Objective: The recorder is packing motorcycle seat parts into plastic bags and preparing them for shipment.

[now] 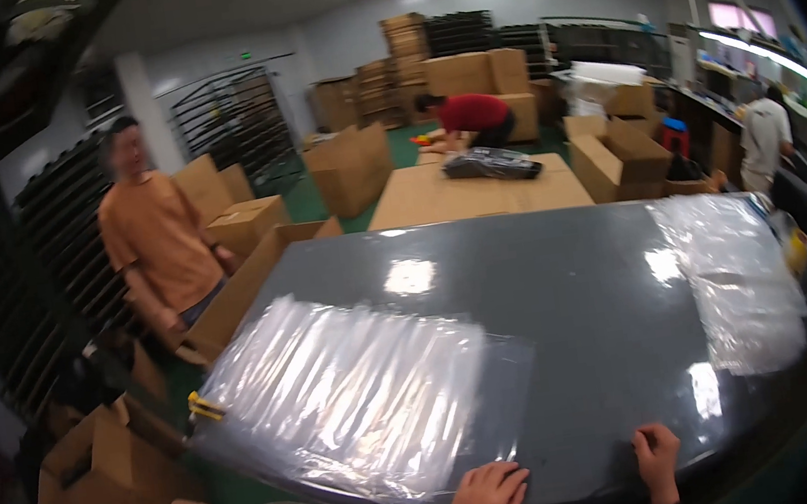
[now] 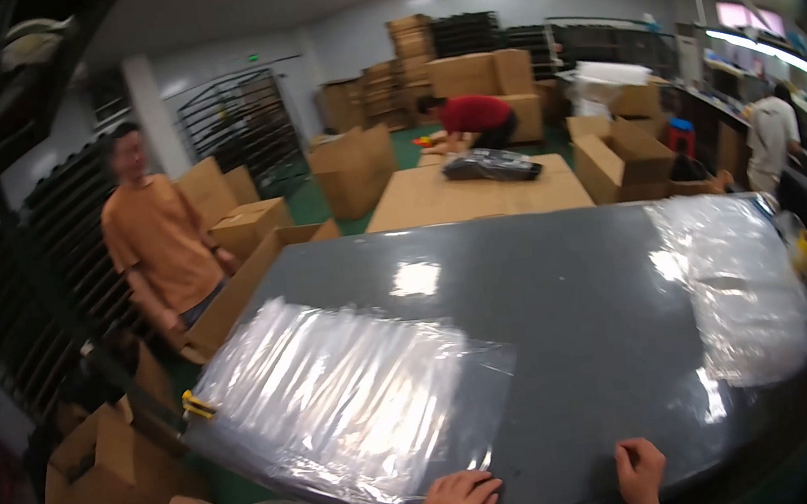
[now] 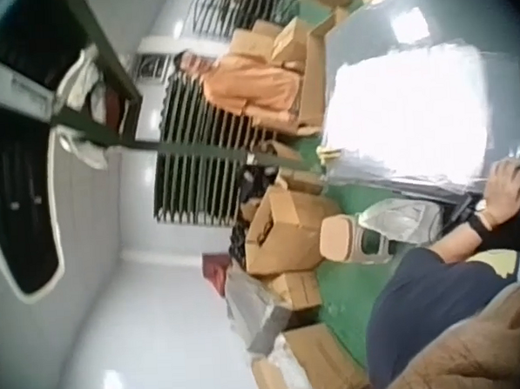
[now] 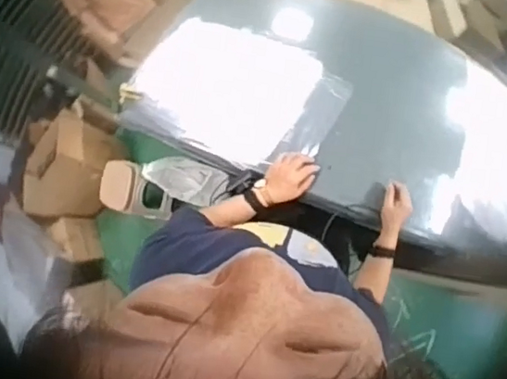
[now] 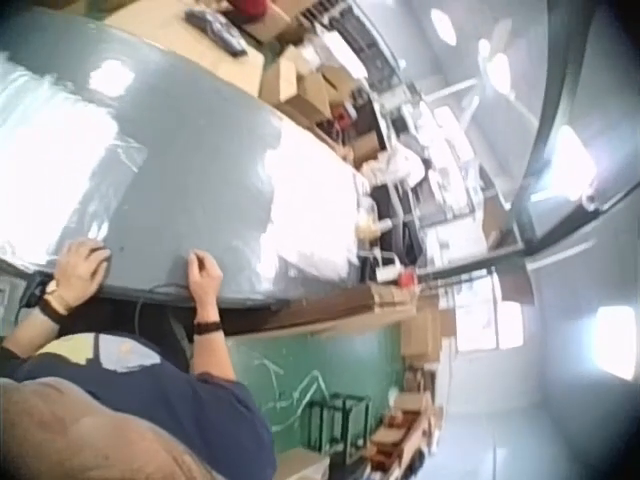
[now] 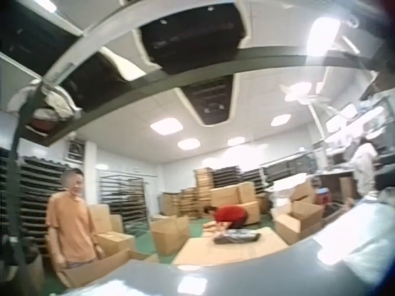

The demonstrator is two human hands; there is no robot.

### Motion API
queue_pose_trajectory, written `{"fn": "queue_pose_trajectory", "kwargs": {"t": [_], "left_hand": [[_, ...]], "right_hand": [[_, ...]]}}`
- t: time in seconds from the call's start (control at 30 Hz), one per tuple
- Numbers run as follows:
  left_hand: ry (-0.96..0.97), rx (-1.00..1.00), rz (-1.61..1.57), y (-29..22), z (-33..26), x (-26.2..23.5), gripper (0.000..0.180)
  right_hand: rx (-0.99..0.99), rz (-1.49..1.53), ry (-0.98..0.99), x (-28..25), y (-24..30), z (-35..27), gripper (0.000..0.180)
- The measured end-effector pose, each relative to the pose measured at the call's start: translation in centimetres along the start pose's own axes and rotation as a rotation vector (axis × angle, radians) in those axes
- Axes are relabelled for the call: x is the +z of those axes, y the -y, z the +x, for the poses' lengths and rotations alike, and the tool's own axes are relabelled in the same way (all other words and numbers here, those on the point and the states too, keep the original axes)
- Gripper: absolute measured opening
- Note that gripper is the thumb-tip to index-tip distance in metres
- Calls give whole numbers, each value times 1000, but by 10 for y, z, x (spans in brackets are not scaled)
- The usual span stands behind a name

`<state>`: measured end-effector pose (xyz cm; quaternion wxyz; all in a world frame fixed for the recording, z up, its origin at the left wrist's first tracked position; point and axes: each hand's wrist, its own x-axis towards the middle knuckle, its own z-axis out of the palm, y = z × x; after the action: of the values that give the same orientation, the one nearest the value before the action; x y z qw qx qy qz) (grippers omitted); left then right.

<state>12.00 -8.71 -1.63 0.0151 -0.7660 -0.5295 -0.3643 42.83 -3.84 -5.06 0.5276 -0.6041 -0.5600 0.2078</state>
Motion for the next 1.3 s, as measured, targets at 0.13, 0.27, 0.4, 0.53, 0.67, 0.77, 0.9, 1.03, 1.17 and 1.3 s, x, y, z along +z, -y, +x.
{"fn": "queue_pose_trajectory", "kwargs": {"t": [0.13,0.27,0.4,0.53,0.67,0.77,0.9,1.03,1.17,1.3], "left_hand": [[35,37,-4,-4,2,-13,21],[5,45,-7,-4,1,-14,21],[-4,37,-18,-3,1,-12,20],[-6,44,-23,-3,2,-10,20],[-4,47,-22,-2,2,-10,19],[-1,47,-20,-2,3,-11,19],[-2,39,-27,-2,3,-9,19],[3,29,-9,-1,-1,-9,20],[4,36,-13,-3,-2,-9,20],[2,14,-74,-1,-5,-2,20]], "right_hand": [[-12,-4,72,1,-15,1,5],[-60,5,73,3,-17,3,5],[-25,-98,140,-5,0,5,12],[-1,38,66,3,-18,6,6],[-52,21,67,3,-21,7,6],[-17,49,80,4,-18,7,6],[-53,37,62,5,-15,8,5],[-107,-263,134,-5,34,4,21],[-121,-259,134,-7,16,1,21],[-70,-25,46,2,-26,0,5]]}}
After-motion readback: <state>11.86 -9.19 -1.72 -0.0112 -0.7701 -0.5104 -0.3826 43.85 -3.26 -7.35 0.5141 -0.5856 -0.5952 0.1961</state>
